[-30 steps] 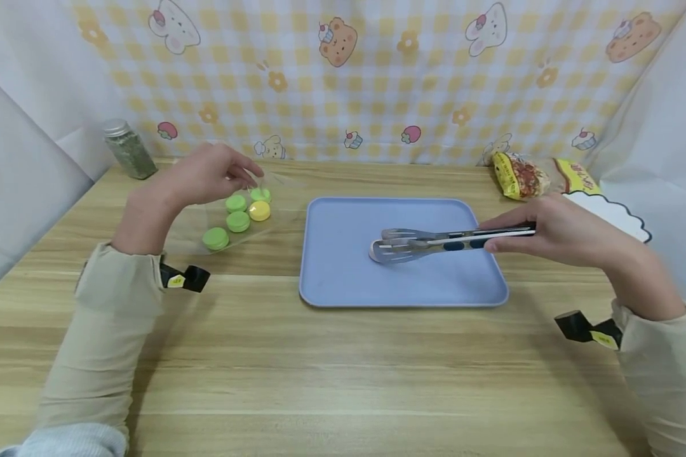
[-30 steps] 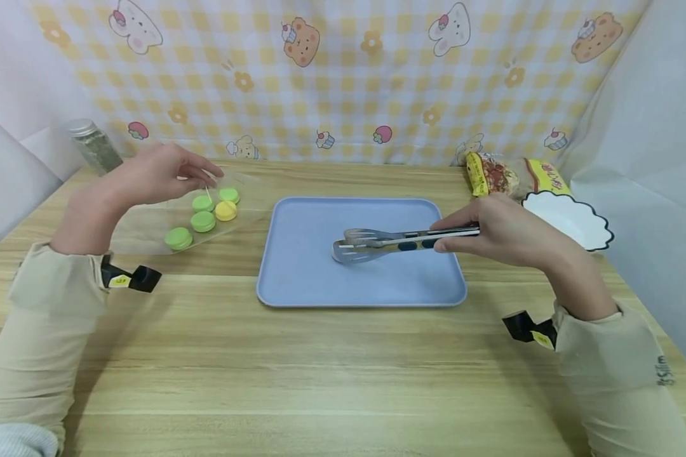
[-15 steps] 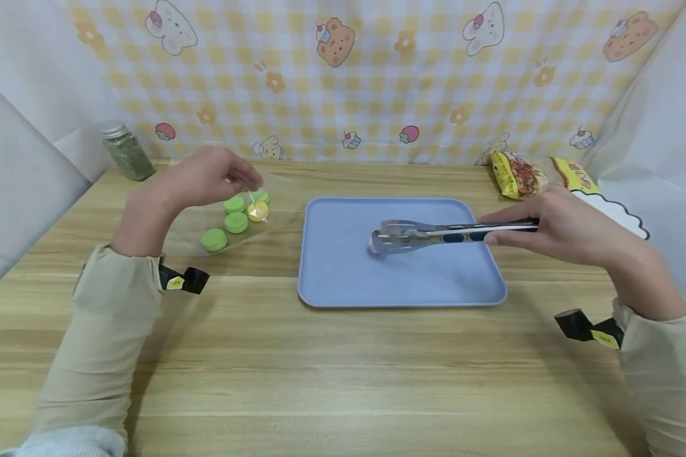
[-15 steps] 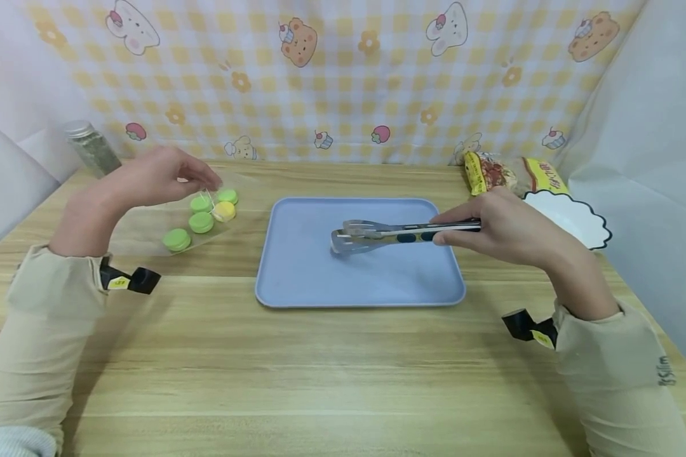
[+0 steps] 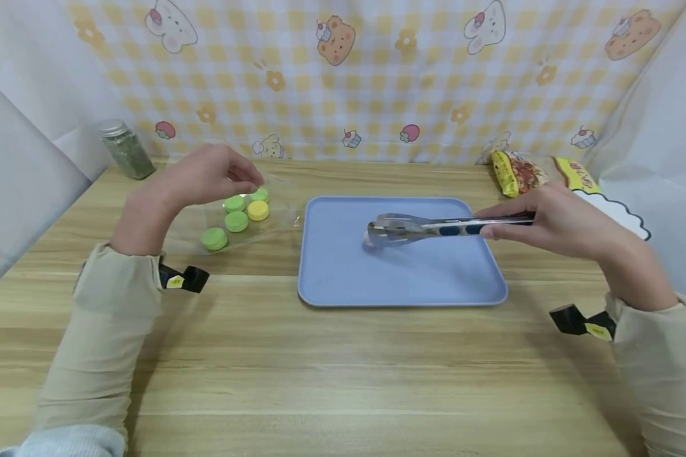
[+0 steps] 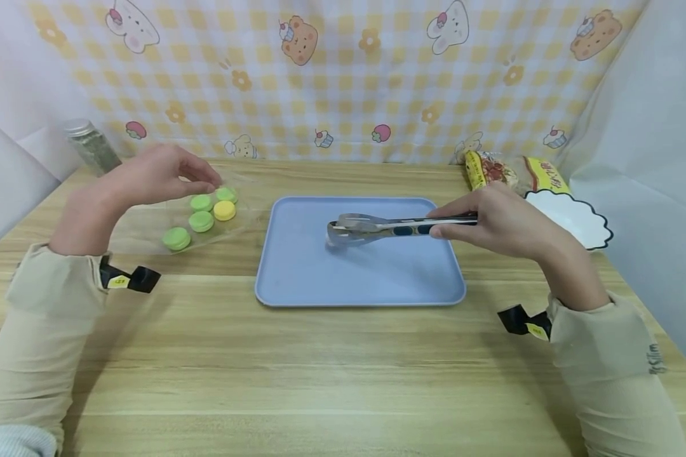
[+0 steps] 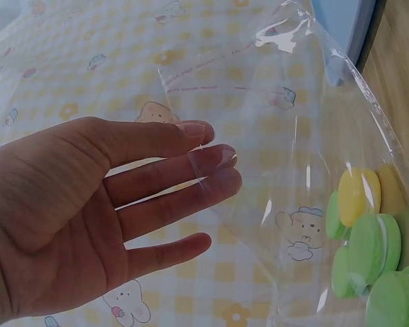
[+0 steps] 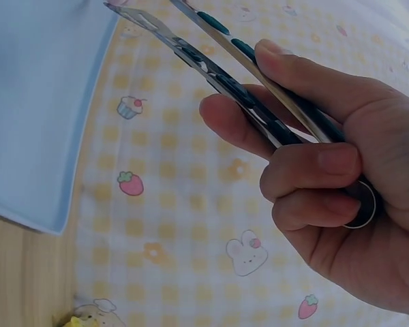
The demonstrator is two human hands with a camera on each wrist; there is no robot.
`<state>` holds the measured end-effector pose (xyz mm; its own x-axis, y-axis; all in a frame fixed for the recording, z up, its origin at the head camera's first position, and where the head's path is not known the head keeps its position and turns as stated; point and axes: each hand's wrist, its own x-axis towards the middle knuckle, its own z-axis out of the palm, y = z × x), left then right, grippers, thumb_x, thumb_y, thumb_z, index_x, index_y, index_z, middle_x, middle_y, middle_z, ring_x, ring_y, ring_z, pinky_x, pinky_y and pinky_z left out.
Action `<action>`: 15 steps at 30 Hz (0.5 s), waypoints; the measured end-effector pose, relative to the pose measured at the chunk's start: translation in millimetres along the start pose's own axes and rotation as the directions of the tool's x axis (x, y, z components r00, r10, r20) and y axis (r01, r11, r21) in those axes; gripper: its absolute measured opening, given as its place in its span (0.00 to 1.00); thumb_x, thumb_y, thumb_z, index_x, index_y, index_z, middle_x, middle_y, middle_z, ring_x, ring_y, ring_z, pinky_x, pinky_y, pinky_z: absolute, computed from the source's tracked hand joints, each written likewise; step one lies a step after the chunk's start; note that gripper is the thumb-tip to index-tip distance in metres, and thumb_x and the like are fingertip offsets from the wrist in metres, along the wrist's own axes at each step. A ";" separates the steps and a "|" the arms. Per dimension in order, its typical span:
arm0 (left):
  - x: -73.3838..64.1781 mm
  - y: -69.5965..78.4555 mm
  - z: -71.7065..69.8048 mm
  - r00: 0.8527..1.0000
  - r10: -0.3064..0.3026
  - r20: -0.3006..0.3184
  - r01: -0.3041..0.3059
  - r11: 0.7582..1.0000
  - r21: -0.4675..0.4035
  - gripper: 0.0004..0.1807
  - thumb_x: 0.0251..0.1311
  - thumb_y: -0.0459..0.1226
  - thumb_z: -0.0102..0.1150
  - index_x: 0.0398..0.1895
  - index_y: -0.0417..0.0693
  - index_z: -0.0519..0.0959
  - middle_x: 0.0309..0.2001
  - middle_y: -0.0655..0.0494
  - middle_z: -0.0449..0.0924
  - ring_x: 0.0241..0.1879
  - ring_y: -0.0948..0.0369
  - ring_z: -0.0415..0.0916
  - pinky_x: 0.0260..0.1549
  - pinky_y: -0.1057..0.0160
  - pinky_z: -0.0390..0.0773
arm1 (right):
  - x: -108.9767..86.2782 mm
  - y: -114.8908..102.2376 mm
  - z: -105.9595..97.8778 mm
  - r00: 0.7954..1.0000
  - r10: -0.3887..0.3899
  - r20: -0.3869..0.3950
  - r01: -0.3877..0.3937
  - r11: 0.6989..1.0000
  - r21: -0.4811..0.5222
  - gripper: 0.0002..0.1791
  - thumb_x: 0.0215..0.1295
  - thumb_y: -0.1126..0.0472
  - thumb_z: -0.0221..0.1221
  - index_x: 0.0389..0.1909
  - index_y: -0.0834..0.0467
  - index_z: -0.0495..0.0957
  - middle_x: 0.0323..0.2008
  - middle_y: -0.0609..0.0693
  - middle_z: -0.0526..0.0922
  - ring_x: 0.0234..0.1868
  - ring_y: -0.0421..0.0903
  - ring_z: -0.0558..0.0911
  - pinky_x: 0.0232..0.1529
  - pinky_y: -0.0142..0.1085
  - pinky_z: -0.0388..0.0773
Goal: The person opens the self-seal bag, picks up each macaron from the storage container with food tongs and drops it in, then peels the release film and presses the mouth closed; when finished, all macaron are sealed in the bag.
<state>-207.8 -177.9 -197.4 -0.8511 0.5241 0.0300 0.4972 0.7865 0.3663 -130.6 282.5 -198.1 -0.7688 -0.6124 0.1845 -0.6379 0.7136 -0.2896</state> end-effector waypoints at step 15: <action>2.6 -2.2 2.1 1.000 0.028 -0.004 -0.028 0.999 0.027 0.09 0.62 0.31 0.54 0.41 0.41 0.83 0.39 0.48 0.83 0.38 0.54 0.80 0.39 0.54 0.76 | 50.3 -9.6 23.6 0.993 -0.077 -0.094 0.076 0.997 -0.020 0.13 0.57 0.58 0.65 0.43 0.58 0.84 0.21 0.43 0.80 0.11 0.34 0.54 0.14 0.30 0.58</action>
<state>-210.7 -177.6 -200.0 -0.8376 0.5445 0.0441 0.5252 0.7803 0.3396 -162.1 236.8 -208.3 -0.7179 -0.6312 0.2935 -0.6952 0.6717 -0.2560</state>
